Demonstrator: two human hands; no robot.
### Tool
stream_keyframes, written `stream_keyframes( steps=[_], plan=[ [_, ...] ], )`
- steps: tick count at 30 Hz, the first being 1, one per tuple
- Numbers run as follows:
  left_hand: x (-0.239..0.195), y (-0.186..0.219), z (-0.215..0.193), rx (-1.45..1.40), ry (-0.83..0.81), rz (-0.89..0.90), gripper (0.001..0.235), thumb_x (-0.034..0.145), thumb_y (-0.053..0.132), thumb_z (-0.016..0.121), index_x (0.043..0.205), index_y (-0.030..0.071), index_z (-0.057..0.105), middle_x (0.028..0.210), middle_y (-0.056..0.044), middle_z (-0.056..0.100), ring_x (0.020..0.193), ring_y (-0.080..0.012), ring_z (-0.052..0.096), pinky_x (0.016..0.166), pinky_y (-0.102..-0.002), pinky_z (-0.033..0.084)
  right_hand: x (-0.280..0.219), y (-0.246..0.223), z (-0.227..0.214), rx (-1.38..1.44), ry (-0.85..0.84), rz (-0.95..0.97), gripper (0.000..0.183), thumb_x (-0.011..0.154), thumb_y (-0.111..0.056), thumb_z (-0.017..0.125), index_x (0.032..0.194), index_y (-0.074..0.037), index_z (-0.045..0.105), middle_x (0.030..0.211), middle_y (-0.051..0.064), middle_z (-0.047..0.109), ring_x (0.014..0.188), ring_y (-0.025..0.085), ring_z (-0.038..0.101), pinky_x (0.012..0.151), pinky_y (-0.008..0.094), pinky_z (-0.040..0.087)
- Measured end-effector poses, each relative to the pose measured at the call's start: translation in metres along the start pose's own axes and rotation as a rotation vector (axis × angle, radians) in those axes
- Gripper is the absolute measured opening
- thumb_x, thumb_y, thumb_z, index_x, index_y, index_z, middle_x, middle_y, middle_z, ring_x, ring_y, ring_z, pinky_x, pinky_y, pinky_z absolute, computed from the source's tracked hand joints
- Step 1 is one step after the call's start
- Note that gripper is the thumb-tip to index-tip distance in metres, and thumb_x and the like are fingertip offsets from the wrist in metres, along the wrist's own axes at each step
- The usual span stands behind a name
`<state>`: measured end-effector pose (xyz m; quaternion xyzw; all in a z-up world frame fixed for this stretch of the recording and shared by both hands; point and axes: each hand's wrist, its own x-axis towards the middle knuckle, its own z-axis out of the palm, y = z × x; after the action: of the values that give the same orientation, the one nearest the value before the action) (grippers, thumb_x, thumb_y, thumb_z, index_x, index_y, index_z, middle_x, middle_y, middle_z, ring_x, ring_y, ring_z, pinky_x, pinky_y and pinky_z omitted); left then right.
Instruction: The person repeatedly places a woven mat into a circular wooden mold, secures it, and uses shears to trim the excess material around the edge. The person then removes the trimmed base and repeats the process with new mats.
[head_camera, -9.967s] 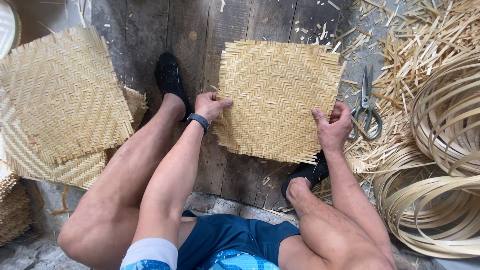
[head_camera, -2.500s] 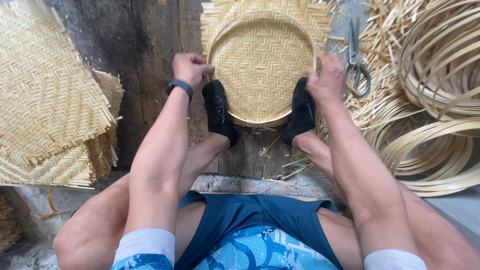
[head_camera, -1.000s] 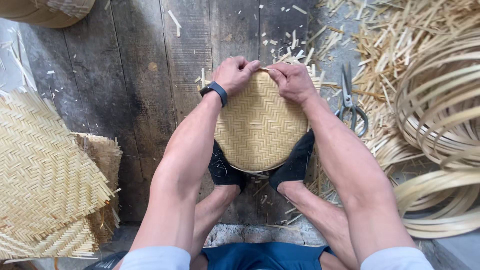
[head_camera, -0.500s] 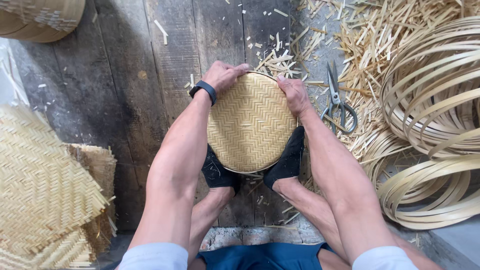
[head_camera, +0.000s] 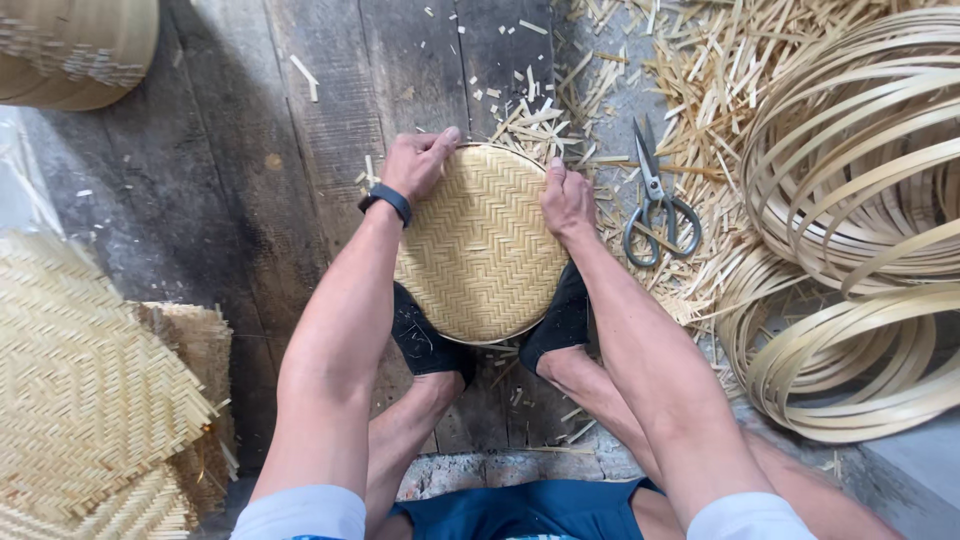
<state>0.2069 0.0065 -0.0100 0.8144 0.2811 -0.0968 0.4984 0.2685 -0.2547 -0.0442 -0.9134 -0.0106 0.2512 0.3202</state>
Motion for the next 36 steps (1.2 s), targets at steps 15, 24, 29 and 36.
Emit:
stream_keyframes(
  steps=[15, 24, 29, 36],
  plan=[
    [-0.053, -0.129, 0.011, -0.109, 0.467, -0.089, 0.056, 0.104, 0.049, 0.057, 0.096, -0.004, 0.075, 0.089, -0.025, 0.070, 0.086, -0.0340, 0.067, 0.079, -0.042, 0.051, -0.016, 0.001, -0.022, 0.018, 0.431, -0.289, 0.055, 0.110, -0.041, 0.032, 0.086, -0.009, 0.071, 0.092, 0.018, 0.066, 0.090, 0.037, 0.060, 0.082, 0.051, 0.048],
    [-0.168, -0.100, -0.041, -0.221, 0.606, -0.385, 0.059, 0.098, 0.056, 0.056, 0.107, 0.001, 0.076, 0.092, -0.013, 0.076, 0.091, -0.0258, 0.071, 0.086, -0.039, 0.053, -0.104, -0.073, -0.290, -0.709, -0.101, -0.271, 0.046, 0.113, -0.042, 0.041, 0.107, -0.003, 0.064, 0.096, 0.016, 0.064, 0.088, 0.026, 0.062, 0.085, 0.050, 0.052],
    [-0.195, -0.098, -0.050, -0.532, 0.498, -0.437, 0.062, 0.101, 0.053, 0.060, 0.104, -0.007, 0.074, 0.082, -0.010, 0.070, 0.078, -0.0245, 0.063, 0.068, -0.042, 0.052, -0.148, -0.079, -0.289, -0.537, -0.189, -0.253, 0.039, 0.114, -0.039, 0.048, 0.102, -0.006, 0.065, 0.092, 0.016, 0.064, 0.082, 0.029, 0.061, 0.080, 0.049, 0.054],
    [-0.130, -0.145, 0.014, -0.410, 0.472, -0.487, 0.071, 0.100, 0.059, 0.055, 0.111, -0.010, 0.072, 0.110, -0.018, 0.075, 0.101, -0.0223, 0.069, 0.091, -0.038, 0.051, -0.095, 0.026, -0.118, 0.025, -0.203, 0.022, 0.042, 0.108, -0.043, 0.049, 0.111, -0.005, 0.066, 0.093, 0.013, 0.067, 0.082, 0.024, 0.061, 0.077, 0.044, 0.053]
  ],
)
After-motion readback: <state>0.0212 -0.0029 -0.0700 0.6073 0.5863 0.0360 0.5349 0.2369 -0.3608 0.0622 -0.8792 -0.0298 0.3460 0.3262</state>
